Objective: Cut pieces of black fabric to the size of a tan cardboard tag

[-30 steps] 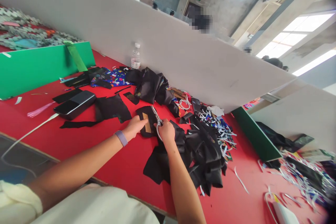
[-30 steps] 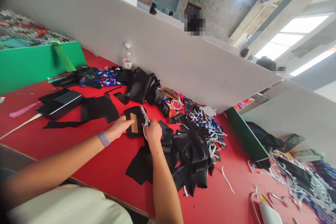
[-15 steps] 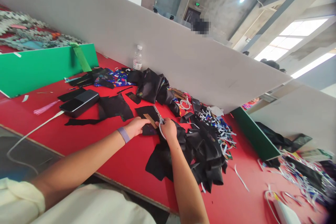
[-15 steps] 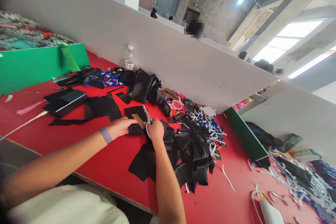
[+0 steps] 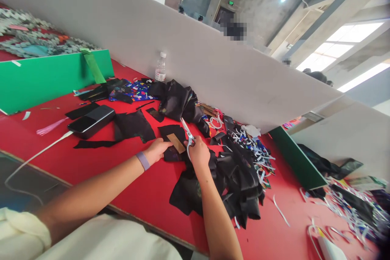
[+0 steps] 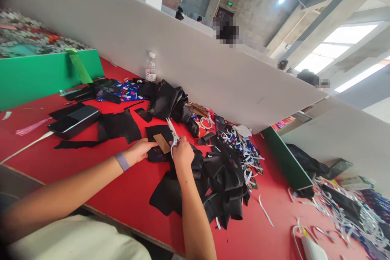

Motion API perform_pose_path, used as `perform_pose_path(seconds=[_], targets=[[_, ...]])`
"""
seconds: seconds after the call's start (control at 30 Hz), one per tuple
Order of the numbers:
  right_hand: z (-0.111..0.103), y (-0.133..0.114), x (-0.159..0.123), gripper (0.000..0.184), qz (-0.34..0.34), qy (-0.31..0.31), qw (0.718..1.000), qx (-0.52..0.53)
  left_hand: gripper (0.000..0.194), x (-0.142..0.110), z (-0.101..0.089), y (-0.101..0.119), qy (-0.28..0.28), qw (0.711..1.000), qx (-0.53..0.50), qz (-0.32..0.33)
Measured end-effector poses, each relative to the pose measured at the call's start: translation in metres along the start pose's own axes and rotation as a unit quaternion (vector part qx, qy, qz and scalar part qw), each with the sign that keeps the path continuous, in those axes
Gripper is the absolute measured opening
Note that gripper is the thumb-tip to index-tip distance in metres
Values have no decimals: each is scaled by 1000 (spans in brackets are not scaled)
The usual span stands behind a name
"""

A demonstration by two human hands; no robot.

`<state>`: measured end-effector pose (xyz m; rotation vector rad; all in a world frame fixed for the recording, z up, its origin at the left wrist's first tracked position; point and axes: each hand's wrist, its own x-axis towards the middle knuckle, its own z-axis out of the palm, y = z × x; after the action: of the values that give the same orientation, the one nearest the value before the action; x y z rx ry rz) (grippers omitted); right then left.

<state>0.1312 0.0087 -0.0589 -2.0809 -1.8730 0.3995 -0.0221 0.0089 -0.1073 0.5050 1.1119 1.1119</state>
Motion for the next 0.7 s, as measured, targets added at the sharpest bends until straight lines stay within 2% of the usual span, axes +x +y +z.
perform_pose_path(seconds=[0.1,0.23,0.43,0.7], targets=[[-4,-5,-5,35,-28,12,999,10,15,-1,0,1,2,1000,-7,-16],[5,-10,-9,38,-61,-57,996,26,14,-2,1,4,-7,999,-17,-31],[18,-13,-7,41,-54,-63,996,7,7,-4,0,9,-9,997,-44,-64],[3,-22,-11,42,-17,-54,997,48,9,-12,-5,19,0,986,-70,-148]])
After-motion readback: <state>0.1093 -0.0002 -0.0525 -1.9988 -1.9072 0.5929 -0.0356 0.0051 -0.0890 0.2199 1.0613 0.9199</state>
